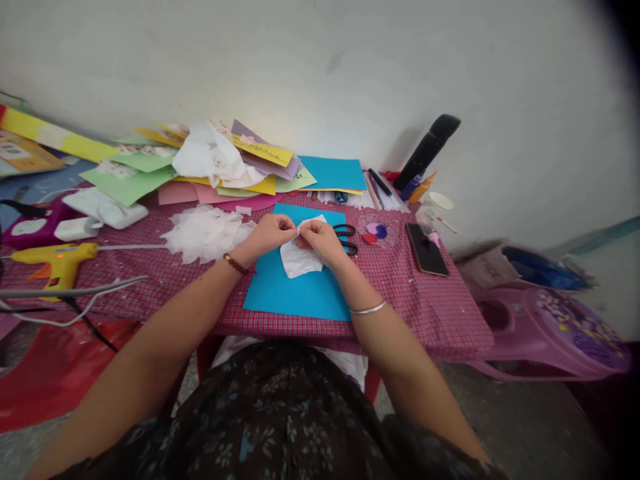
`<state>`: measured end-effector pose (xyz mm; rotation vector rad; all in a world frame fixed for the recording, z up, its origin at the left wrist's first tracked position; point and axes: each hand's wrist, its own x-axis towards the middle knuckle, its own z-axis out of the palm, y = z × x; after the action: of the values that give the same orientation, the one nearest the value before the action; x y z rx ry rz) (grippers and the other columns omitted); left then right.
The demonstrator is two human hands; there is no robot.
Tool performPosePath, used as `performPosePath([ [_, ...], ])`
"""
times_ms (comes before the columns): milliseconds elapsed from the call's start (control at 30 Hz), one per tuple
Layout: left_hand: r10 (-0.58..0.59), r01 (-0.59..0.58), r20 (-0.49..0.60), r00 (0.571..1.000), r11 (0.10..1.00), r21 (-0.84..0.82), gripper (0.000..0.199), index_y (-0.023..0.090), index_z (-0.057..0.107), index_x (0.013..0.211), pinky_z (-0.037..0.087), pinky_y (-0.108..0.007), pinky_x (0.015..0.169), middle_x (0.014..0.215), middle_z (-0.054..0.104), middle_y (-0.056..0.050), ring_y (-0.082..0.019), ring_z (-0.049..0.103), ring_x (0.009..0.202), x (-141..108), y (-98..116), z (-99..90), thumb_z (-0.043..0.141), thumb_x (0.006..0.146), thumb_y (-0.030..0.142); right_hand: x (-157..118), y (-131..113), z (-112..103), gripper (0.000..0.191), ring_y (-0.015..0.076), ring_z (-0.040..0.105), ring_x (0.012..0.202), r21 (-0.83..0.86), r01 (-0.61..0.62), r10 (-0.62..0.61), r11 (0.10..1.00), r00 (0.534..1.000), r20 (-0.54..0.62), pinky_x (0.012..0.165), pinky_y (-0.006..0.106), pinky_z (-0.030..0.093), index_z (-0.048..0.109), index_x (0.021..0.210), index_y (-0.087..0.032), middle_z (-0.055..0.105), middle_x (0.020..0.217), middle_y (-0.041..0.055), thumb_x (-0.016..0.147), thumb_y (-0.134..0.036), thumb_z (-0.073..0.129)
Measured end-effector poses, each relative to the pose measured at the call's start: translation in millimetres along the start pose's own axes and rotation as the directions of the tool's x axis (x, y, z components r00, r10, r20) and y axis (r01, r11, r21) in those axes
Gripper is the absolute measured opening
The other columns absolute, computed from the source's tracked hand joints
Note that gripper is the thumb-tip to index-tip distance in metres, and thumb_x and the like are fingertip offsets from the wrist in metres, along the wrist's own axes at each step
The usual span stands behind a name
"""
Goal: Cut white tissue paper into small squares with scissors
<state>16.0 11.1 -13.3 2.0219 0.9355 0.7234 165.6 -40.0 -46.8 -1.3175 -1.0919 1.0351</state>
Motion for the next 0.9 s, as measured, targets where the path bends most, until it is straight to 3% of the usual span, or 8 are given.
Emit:
performPosePath([
  [200,0.020,-0.020,0.005,1.000,0.999,0.049,0.012,0.016,0.061,0.062,0.030,-0.024,0.051,0.059,0.056,0.001,-0.012,0.046,0.057,-0.2,0.0,-0.9,0.057,0.071,0.023,0.3,-0.5,-0.9,0.011,0.0126,0.062,0.055,-0.009,-0.016,0.016,1.000,1.000,-0.001,0.055,0.023,0.050,0.057,0.066,-0.020,0.063,0.056,-0.0029,0.075,-0.020,0.062],
  [500,0.077,-0.075,-0.001,0.997,0.983,0.168,0.010,0.016,0.066,0.069,0.036,-0.027,0.059,0.068,0.065,-0.003,-0.017,0.057,0.066,1.8,-8.1,5.3,0.057,0.071,0.021,-1.1,-2.1,-0.2,0.010,0.0114,0.059,0.054,-0.038,0.027,-0.027,0.999,1.000,-0.008,0.054,0.023,0.048,0.057,0.064,-0.020,0.061,0.058,-0.0037,0.073,-0.018,0.058],
  [900,0.029,-0.030,0.023,0.999,0.998,0.047,0.016,0.016,0.063,0.060,0.031,-0.025,0.051,0.056,0.057,0.001,-0.012,0.046,0.054,-0.7,0.9,2.0,0.053,0.071,0.020,-0.3,-1.5,-0.1,0.012,0.0119,0.058,0.052,-0.047,0.032,-0.032,0.998,0.999,-0.006,0.053,0.023,0.046,0.051,0.065,-0.022,0.058,0.057,-0.0057,0.074,-0.019,0.059],
])
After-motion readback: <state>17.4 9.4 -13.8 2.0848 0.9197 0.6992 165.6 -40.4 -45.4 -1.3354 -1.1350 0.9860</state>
